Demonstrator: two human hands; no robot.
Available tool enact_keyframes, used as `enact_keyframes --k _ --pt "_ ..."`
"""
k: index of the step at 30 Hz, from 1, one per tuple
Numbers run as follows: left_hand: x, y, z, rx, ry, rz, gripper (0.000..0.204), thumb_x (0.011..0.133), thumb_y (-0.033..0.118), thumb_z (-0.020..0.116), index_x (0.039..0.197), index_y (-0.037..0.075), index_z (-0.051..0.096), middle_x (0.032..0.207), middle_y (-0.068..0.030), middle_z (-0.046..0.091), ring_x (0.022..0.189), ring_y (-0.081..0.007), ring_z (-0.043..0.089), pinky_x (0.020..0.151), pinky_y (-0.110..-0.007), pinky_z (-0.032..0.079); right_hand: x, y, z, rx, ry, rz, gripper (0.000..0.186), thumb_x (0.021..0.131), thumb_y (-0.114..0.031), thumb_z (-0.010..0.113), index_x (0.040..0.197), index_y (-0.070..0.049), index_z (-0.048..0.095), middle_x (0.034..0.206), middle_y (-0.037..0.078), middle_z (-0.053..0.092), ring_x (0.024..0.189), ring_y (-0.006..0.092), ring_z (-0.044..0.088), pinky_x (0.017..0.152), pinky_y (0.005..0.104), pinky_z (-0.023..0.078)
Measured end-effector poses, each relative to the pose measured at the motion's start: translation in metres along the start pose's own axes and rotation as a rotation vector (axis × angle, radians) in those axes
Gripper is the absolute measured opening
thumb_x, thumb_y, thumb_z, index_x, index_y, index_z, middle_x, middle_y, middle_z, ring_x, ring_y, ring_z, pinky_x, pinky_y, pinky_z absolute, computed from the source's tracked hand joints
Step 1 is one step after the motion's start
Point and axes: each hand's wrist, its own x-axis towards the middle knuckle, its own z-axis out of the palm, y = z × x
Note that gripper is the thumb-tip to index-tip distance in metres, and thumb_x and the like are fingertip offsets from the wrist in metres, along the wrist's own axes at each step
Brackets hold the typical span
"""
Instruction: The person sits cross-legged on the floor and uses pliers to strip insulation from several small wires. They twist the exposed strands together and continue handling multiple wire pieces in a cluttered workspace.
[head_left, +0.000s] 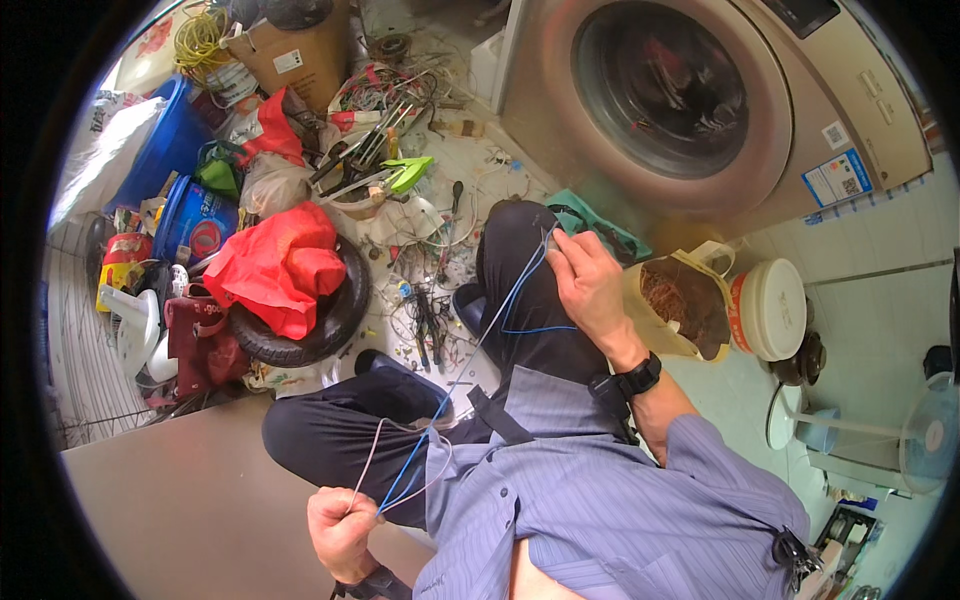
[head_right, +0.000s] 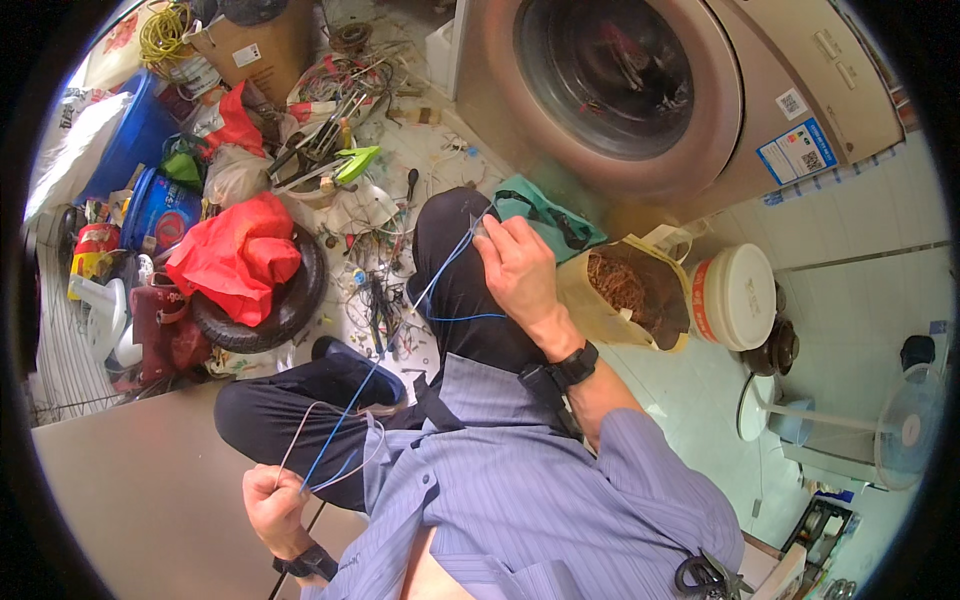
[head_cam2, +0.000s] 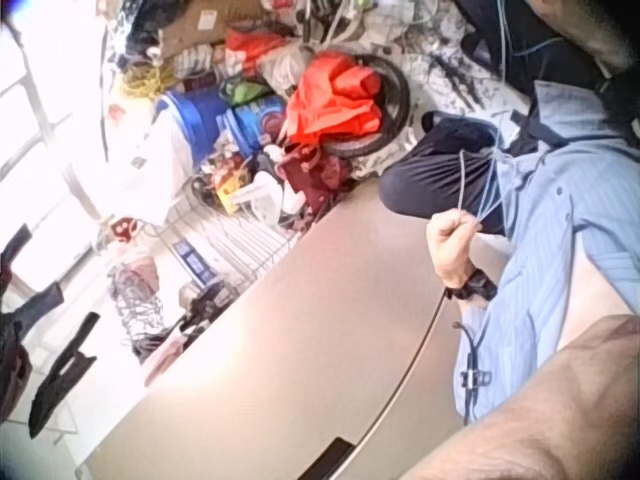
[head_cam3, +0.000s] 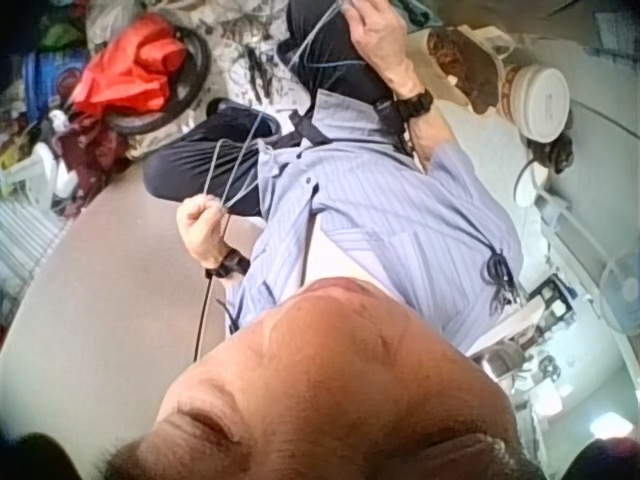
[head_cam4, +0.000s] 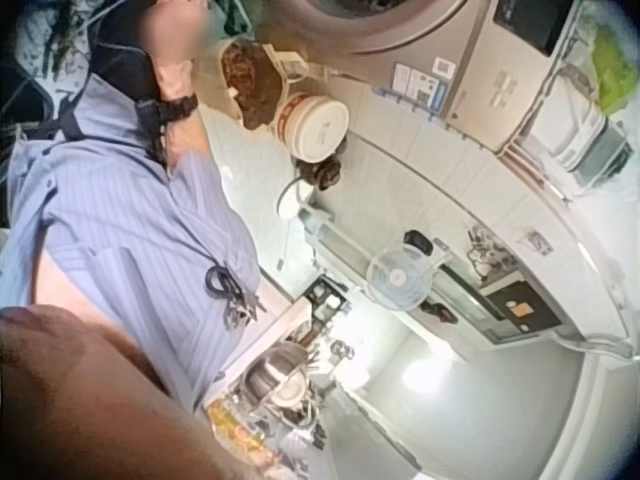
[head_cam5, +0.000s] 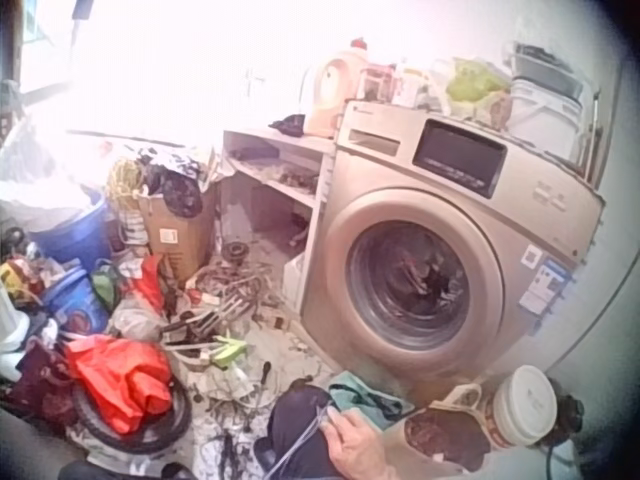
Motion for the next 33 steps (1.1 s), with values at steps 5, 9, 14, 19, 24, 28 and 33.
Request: enact_keyframes --k 5,9,14,19,24,28,33 --pt "-0.013 0.007 -0.016 -0.212 0.113 0.173 0.011 0.058 0.004 0.054 0.049 -0.003 0.051 0.046 -0.0053 0.049 0.037 -0.0099 0.038 0.040 -0.025 0.027 0.006 0.000 0.006 0.038 0.029 0.036 0.024 0.088 -0.011 0.075 0.109 -0.001 0.072 0.090 0.012 0.064 0.078 0.0317 0.066 0.068 0.0400 0.053" --pt "0.005 -0.005 -0.019 -0.433 -0.053 0.199 0.021 0.078 -0.009 0.054 0.063 0.002 0.045 0.051 0.0004 0.039 0.040 -0.0055 0.028 0.039 -0.024 0.019 0.005 0.008 -0.003 0.086 -0.005 0.097 0.022 0.090 -0.013 0.073 0.109 -0.002 0.073 0.090 0.012 0.064 0.076 0.0325 0.065 0.067 0.0397 0.053" --pt "0.022 0.006 -0.024 -0.431 -0.015 0.113 0.028 0.097 0.001 0.056 0.073 0.007 0.043 0.054 0.0052 0.035 0.044 -0.0028 0.025 0.041 -0.022 0.017 0.003 0.009 -0.008 0.135 -0.016 0.109 0.023 0.092 -0.015 0.072 0.110 -0.001 0.073 0.092 0.013 0.065 0.076 0.0292 0.065 0.069 0.0363 0.052" --pt "0.038 0.019 -0.011 -0.276 0.066 0.025 0.017 0.092 0.002 0.060 0.075 0.001 0.054 0.061 0.0003 0.049 0.050 -0.0040 0.036 0.046 -0.021 0.026 0.013 0.014 -0.042 0.584 -0.301 0.559 0.027 0.094 -0.019 0.071 0.113 0.001 0.074 0.087 -0.001 0.065 0.078 0.0098 0.058 0.070 0.0258 0.046" --pt "0.057 0.039 0.003 -0.095 0.057 0.012 0.012 0.088 0.003 0.063 0.077 -0.001 0.064 0.064 0.0041 0.053 0.053 -0.0022 0.038 0.049 -0.020 0.026 0.035 0.006 -0.084 0.538 -0.391 0.563 0.022 0.089 -0.020 0.076 0.095 0.002 0.075 0.082 -0.004 0.066 0.078 0.0047 0.057 0.071 0.0244 0.047" --pt "0.069 0.050 0.010 -0.003 0.007 0.052 0.014 0.092 0.007 0.065 0.079 0.000 0.062 0.067 0.0041 0.052 0.053 -0.0016 0.035 0.049 -0.020 0.024 0.057 0.006 -0.097 0.185 -0.633 0.318 0.025 0.079 -0.019 0.075 0.092 0.002 0.071 0.069 0.005 0.059 0.069 0.0125 0.055 0.066 0.0308 0.045" --pt "0.084 0.055 0.017 -0.022 -0.040 0.089 0.015 0.094 0.009 0.065 0.083 0.000 0.063 0.067 0.0056 0.051 0.053 -0.0011 0.034 0.048 -0.020 0.023 0.066 0.032 -0.097 -0.022 -0.867 0.313 0.030 0.075 -0.020 0.077 0.093 0.004 0.071 0.071 0.011 0.062 0.070 0.0166 0.058 0.070 0.0339 0.049"
